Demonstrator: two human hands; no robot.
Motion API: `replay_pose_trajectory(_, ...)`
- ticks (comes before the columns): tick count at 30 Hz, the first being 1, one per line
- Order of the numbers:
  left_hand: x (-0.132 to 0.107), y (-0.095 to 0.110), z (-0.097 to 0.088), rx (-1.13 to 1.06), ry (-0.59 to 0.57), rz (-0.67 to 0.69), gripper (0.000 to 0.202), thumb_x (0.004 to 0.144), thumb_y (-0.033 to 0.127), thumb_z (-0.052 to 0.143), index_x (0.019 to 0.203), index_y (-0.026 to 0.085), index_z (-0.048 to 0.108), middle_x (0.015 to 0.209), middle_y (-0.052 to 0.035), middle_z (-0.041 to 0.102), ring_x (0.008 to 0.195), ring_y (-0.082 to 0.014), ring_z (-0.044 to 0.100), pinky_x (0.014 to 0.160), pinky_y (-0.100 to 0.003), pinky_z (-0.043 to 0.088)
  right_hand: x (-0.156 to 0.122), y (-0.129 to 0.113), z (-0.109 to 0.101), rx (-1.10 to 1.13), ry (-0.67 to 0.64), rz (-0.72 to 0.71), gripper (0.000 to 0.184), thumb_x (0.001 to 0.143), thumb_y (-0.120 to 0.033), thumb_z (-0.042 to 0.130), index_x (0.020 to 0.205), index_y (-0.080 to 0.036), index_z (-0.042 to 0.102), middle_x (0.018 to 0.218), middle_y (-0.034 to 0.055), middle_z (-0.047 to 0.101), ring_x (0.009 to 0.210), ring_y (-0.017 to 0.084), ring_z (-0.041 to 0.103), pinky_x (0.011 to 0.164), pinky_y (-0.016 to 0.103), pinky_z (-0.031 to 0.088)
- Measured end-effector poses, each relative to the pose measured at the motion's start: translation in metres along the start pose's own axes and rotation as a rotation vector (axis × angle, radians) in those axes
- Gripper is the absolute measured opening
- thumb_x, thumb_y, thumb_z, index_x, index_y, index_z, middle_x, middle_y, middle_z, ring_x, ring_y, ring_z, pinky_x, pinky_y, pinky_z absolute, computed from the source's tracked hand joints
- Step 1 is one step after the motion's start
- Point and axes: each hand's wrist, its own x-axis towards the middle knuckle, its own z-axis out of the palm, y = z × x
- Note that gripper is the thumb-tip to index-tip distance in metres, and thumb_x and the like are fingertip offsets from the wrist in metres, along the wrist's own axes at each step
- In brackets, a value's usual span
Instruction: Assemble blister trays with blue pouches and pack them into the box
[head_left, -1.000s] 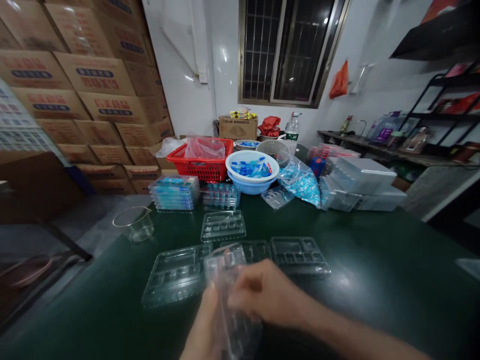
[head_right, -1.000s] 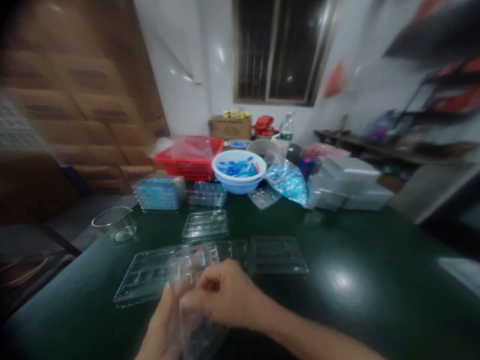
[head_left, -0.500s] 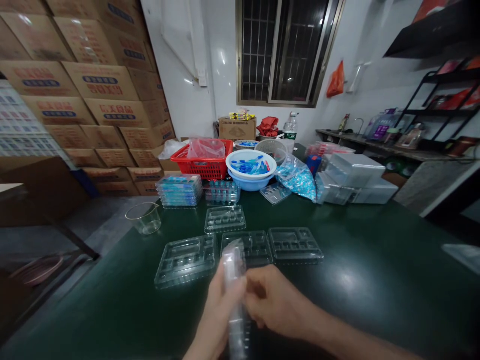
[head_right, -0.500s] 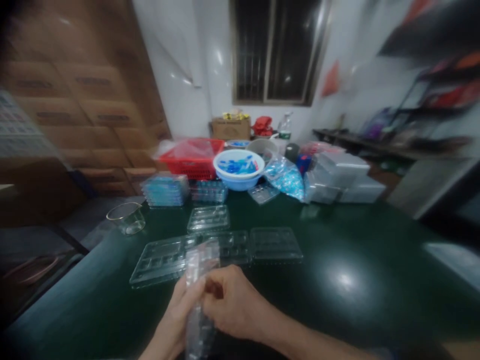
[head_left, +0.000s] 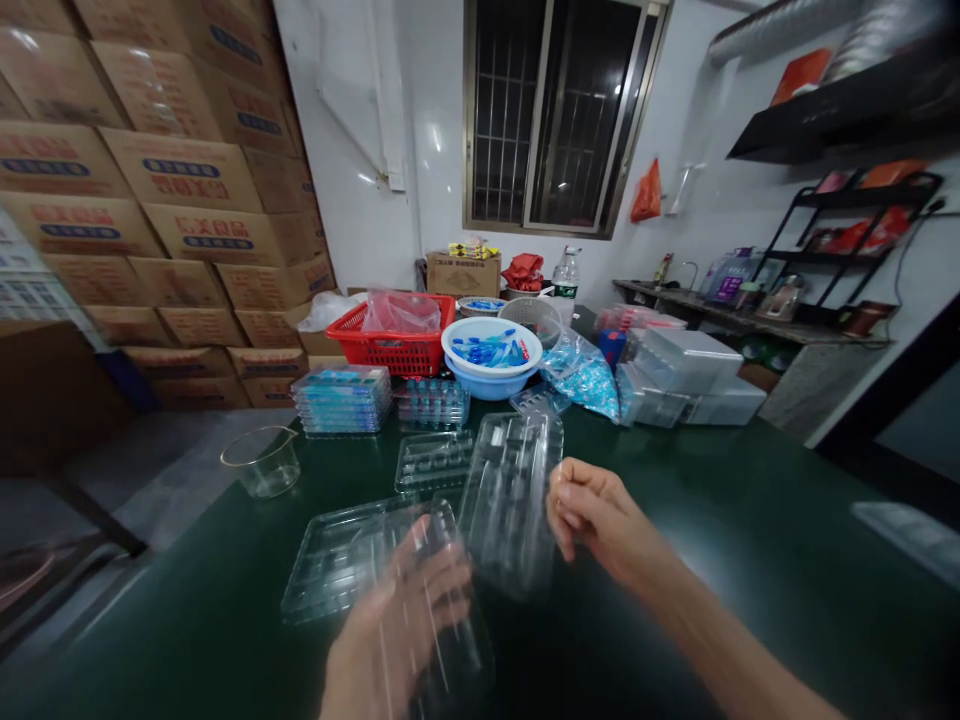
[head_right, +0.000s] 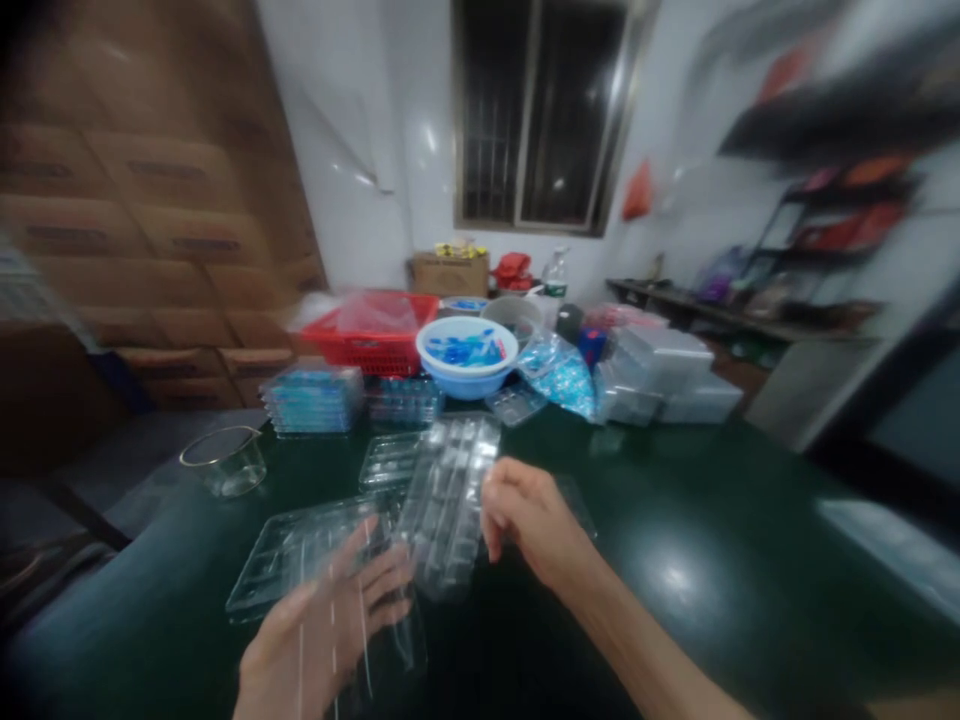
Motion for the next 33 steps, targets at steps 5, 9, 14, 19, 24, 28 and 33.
replay_pose_trajectory(5,0.001,0.003,-0.02,0.032,-0.02,0.021,0.093,0.066,0.051,0.064,0.141,0.025,0.016,0.123,-0.0182,0.053,0.108,-0.0402,0.05,0.085,-0.052,0.041,0.033,0.029,-0.02,0.194,0.128,-0.097,0.021,0.08,-0.026,0.057,0.065,-0.017,0.046,0.052,-0.0073,0.036,0.046,0.007,0.044,0.045,0.019,0.038)
replay_pose_trajectory(9,0.013,0.004,-0.038,0.053,-0.057,0.017,0.091,0.068,0.042,0.067,0.141,0.028,0.014,0.11,-0.0157,0.062,0.092,-0.0363,0.06,0.074,-0.048,0.048,0.037,0.037,-0.026,0.192,0.159,-0.129,0.021,0.081,-0.026,0.058,0.065,-0.017,0.047,0.052,-0.0068,0.037,0.046,0.007,0.044,0.046,0.019,0.038)
replay_pose_trajectory(14,0.015,0.009,-0.018,0.065,0.026,0.13,0.095,0.064,0.044,0.069,0.141,0.026,0.017,0.094,-0.0118,0.066,0.078,-0.0295,0.062,0.067,-0.041,0.049,0.03,0.036,-0.027,0.188,0.143,-0.14,0.023,0.081,-0.026,0.058,0.064,-0.017,0.047,0.052,-0.0068,0.037,0.045,0.007,0.044,0.045,0.019,0.037)
replay_pose_trajectory(19,0.012,0.007,0.008,0.22,0.131,0.134,0.099,0.057,0.049,0.072,0.139,0.02,0.024,0.098,-0.0147,0.065,0.082,-0.0317,0.061,0.071,-0.043,0.047,0.027,0.031,-0.028,0.209,0.15,-0.157,0.019,0.081,-0.025,0.057,0.065,-0.017,0.048,0.05,-0.007,0.037,0.045,0.008,0.042,0.045,0.02,0.036)
replay_pose_trajectory(24,0.016,0.004,0.023,0.295,0.19,0.127,0.098,0.057,0.055,0.071,0.138,0.023,0.027,0.108,-0.0155,0.062,0.092,-0.0344,0.059,0.077,-0.046,0.046,0.035,0.021,-0.024,0.253,0.219,-0.259,0.021,0.081,-0.022,0.054,0.062,-0.017,0.047,0.051,-0.0058,0.038,0.051,0.009,0.048,0.052,0.022,0.038)
replay_pose_trajectory(28,0.015,0.005,0.028,0.579,0.194,0.131,0.081,0.068,0.059,0.06,0.137,0.026,0.033,0.106,-0.013,0.063,0.093,-0.0341,0.06,0.082,-0.051,0.044,0.033,0.02,-0.017,0.199,0.217,-0.273,0.02,0.081,-0.021,0.053,0.062,-0.017,0.047,0.051,-0.0059,0.041,0.052,0.01,0.048,0.055,0.022,0.037)
replay_pose_trajectory(33,-0.009,-0.001,0.024,1.146,0.11,0.201,0.063,0.065,0.058,0.062,0.122,0.032,0.055,0.125,-0.009,0.053,0.118,-0.0399,0.042,0.099,-0.056,0.03,0.022,0.021,-0.022,-0.031,0.294,-0.33,0.019,0.08,-0.02,0.055,0.062,-0.018,0.046,0.056,-0.0041,0.05,0.055,0.011,0.051,0.056,0.024,0.039)
